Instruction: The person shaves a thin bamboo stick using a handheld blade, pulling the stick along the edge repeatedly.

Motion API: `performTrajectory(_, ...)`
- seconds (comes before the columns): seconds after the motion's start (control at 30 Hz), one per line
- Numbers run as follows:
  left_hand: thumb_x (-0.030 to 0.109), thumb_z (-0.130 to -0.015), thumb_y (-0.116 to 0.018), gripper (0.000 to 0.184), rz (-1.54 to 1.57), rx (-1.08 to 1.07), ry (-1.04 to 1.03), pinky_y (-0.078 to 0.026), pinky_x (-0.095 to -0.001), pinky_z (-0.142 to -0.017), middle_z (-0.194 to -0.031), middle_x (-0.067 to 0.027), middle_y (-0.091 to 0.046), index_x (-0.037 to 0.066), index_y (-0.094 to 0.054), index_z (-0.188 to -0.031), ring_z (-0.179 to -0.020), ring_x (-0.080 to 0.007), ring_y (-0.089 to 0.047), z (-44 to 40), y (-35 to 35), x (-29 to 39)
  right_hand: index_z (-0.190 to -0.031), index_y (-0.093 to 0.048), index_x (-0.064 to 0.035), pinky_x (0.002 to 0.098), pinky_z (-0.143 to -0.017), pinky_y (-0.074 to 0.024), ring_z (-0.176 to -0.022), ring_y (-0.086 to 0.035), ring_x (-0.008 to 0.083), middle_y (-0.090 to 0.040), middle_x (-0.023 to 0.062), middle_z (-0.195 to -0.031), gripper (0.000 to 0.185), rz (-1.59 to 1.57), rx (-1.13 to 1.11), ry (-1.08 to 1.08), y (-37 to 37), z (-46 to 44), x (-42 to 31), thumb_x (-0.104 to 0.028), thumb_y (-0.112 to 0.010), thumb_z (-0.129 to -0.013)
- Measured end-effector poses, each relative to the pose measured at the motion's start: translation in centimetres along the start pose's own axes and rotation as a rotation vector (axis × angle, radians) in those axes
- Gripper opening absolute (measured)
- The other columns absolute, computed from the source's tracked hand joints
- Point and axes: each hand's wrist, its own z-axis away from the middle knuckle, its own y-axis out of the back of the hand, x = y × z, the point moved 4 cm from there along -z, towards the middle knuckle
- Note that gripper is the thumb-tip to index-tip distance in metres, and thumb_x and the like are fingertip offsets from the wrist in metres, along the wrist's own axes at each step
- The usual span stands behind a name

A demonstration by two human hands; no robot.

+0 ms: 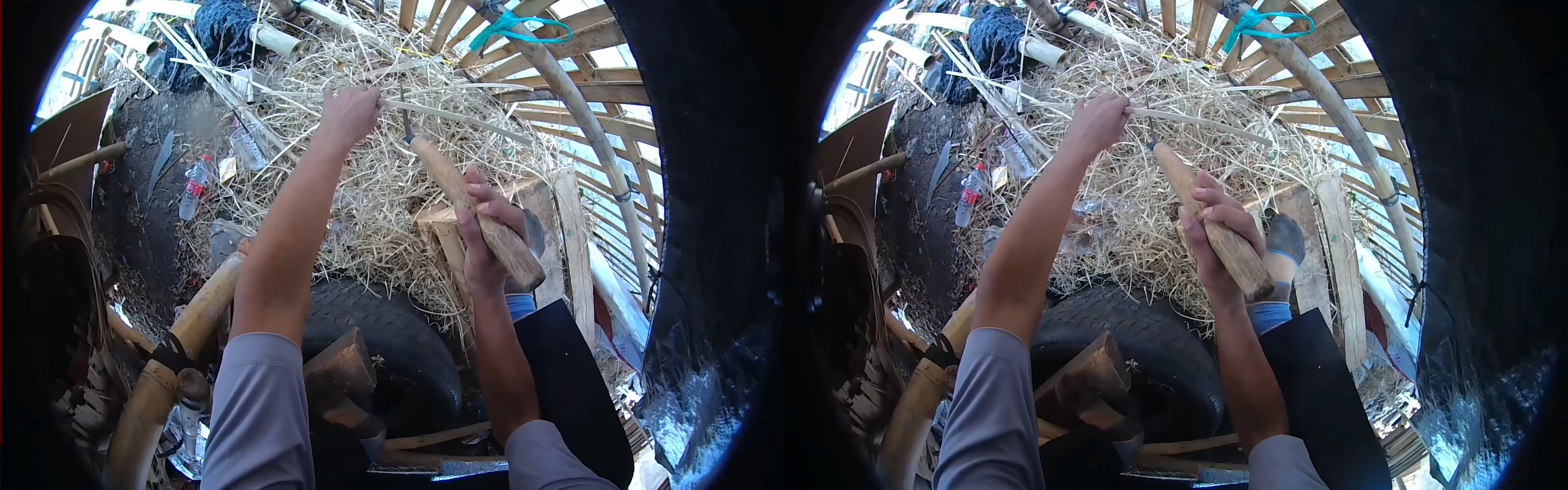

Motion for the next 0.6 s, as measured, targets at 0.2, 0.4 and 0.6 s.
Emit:
performTrajectory(0.2,0.022,-0.095,-0.043,0.021,0.275,0.274,0.028,-0.044,-0.0459,-0.063,-0.075,-0.0147,-0.06,0.004,-0.052,-0.093,-0.071,-0.0323,-0.06,4.3,10.9,-1.2,-0.094,-0.05,-0.0045,0.048,-0.1,-0.0395,-0.114,-0.053,0.0336,-0.061,0.0159,-0.102,0.023,0.002,0.062,0.013,0.8,1.6,-6.5,0.003,-0.065,-0.079)
performTrajectory(0.4,0.031,-0.096,-0.04,0.036,0.461,0.501,-0.054,-0.047,-0.0389,-0.072,-0.086,-0.0162,-0.064,0.0,-0.053,-0.108,-0.083,-0.0287,-0.064,14.2,30.9,4.2,-0.094,-0.051,-0.0023,0.0402,-0.098,-0.0432,-0.108,-0.057,0.0278,-0.061,0.0159,-0.103,0.022,0.001,0.133,0.143,2.8,1.4,-21.1,0.006,-0.064,-0.079)
performTrajectory(0.6,0.028,-0.093,-0.049,0.029,0.583,0.426,-0.311,-0.052,-0.0366,-0.074,-0.089,-0.0127,-0.064,0.001,-0.057,-0.099,-0.085,-0.0228,-0.064,29.9,47.3,13.3,-0.092,-0.053,-0.0019,0.0297,-0.082,-0.0475,-0.09,-0.059,0.0166,-0.06,0.0087,-0.094,0.021,-0.192,0.262,0.136,5.1,7.2,-38.5,0.001,-0.069,-0.078)
